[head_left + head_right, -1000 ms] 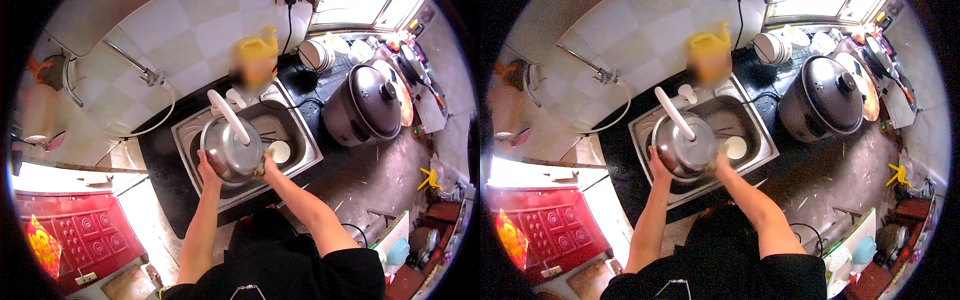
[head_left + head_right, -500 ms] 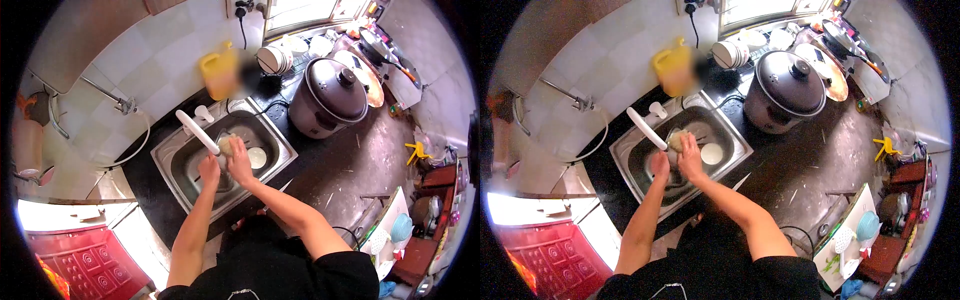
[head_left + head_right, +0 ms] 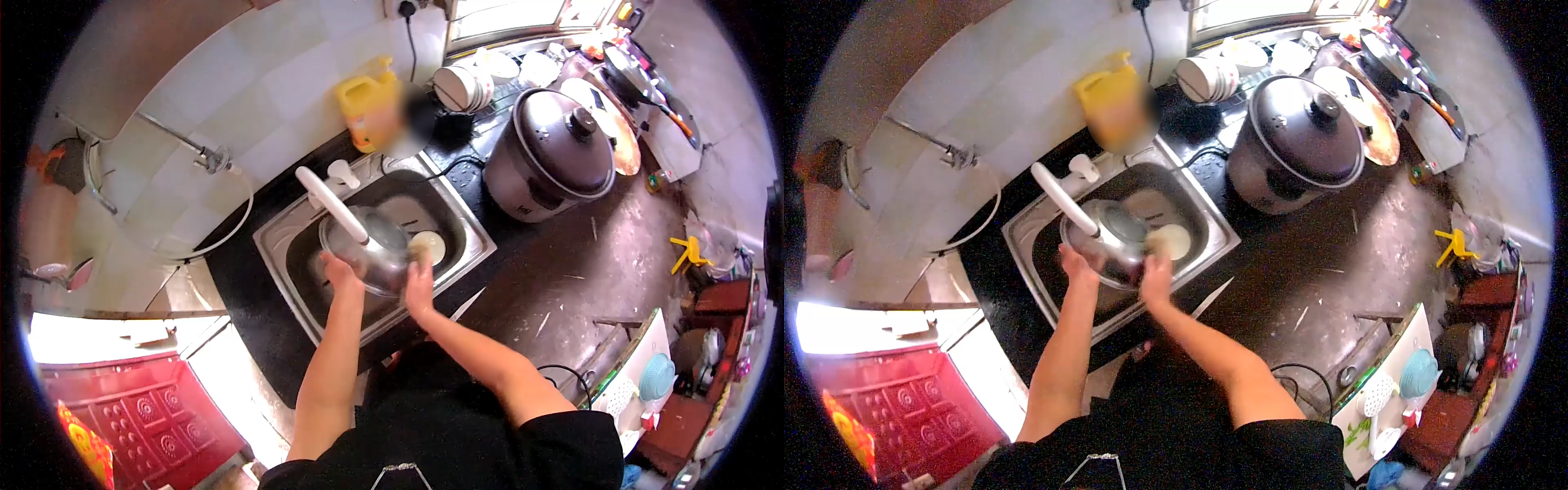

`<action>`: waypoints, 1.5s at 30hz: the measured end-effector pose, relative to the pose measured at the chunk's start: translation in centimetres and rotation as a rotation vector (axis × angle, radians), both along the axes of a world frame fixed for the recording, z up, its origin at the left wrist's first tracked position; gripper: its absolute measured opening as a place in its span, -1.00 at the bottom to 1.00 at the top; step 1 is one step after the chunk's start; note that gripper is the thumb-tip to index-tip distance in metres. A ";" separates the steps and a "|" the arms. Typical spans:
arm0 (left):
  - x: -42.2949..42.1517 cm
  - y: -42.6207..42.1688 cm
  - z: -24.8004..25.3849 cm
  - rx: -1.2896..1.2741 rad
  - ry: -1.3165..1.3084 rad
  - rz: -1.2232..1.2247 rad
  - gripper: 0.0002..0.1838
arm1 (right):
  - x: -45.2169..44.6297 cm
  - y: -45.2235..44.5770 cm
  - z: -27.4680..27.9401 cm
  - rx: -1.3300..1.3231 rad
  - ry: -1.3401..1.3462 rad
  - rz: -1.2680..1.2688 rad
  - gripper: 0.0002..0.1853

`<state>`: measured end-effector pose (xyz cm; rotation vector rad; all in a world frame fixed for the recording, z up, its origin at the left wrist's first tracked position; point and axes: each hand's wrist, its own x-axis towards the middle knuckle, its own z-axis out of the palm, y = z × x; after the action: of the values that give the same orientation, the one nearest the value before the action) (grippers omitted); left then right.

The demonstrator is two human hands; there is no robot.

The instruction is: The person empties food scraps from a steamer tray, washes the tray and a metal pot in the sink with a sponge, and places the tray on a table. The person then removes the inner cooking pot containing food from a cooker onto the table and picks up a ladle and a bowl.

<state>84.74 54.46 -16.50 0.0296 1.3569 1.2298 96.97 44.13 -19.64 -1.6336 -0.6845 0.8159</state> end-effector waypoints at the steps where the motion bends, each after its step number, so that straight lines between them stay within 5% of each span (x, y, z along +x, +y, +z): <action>1: -0.4 -0.5 2.1 0.014 0.034 0.004 -0.49 | 0.5 0.4 -0.5 -0.116 0.158 -0.101 -0.43; 5: -2.3 -3.0 4.9 0.104 0.340 -0.142 -0.45 | 2.7 3.7 -4.8 -0.157 0.489 0.103 -0.43; 9: -3.4 -4.6 6.2 0.201 0.578 -0.375 -0.37 | 0.4 9.3 -2.7 0.062 0.080 0.165 -0.53; 10: -3.0 -5.0 5.1 0.283 0.824 -0.341 -0.33 | -1.2 10.0 -1.8 0.179 -0.062 0.160 -0.55; 11: -3.4 -5.3 4.8 0.255 0.886 -0.346 -0.32 | -3.0 9.9 0.4 0.104 -0.209 0.199 -0.41; 13: -3.8 -5.5 4.6 0.204 0.999 -0.360 -0.32 | -4.7 7.8 8.3 0.128 0.100 0.413 -0.45; 16: -5.8 -5.6 3.8 0.188 0.904 -0.348 -0.37 | -5.0 8.8 7.6 0.327 -0.558 0.572 -0.51; 19: -7.2 -6.0 5.8 0.159 0.759 -0.320 -0.40 | -1.5 13.3 2.1 0.215 -0.278 0.608 -0.52; 20: -7.6 -6.1 6.5 0.157 0.709 -0.310 -0.41 | 0.2 15.0 0.5 -0.035 -0.231 0.595 -0.57; 23: -9.0 -5.8 5.5 0.183 0.401 -0.158 -0.48 | 2.3 12.4 7.0 -0.367 0.534 0.358 -0.58; 26: -7.4 -4.9 7.9 0.124 0.294 0.024 -0.52 | 4.3 10.5 -7.9 -0.575 0.852 0.343 -0.58; 28: -6.9 -4.7 7.3 0.169 0.292 0.039 -0.53 | 3.5 7.3 -9.5 -0.643 1.066 0.409 -0.55; 30: -5.9 -4.3 7.5 0.178 0.254 0.085 -0.53 | 1.0 4.8 -3.1 -0.621 1.255 0.317 -0.51; 33: -5.5 -4.8 7.7 0.129 0.380 -0.126 -0.50 | -1.5 3.0 -4.8 -0.693 1.424 0.200 -0.55; 35: -6.0 -5.1 2.2 0.332 0.588 -0.336 -0.50 | -2.5 2.5 -1.0 -0.630 1.288 0.361 -0.47; 37: -3.4 -6.9 2.0 0.539 1.615 -0.402 -0.51 | -2.4 3.0 3.3 -0.592 1.065 0.368 -0.44; 43: -5.0 -9.2 7.6 0.564 1.462 -0.833 -0.56 | 3.9 6.5 2.4 -0.213 0.459 0.326 -0.53; 45: -5.8 -9.7 7.2 0.573 1.428 -0.684 -0.58 | 5.5 7.9 4.2 -0.209 0.135 0.456 -0.69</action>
<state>78.94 44.77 -9.26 1.9027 1.7902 0.8734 102.50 52.00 -15.41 -1.6083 -0.9155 1.3525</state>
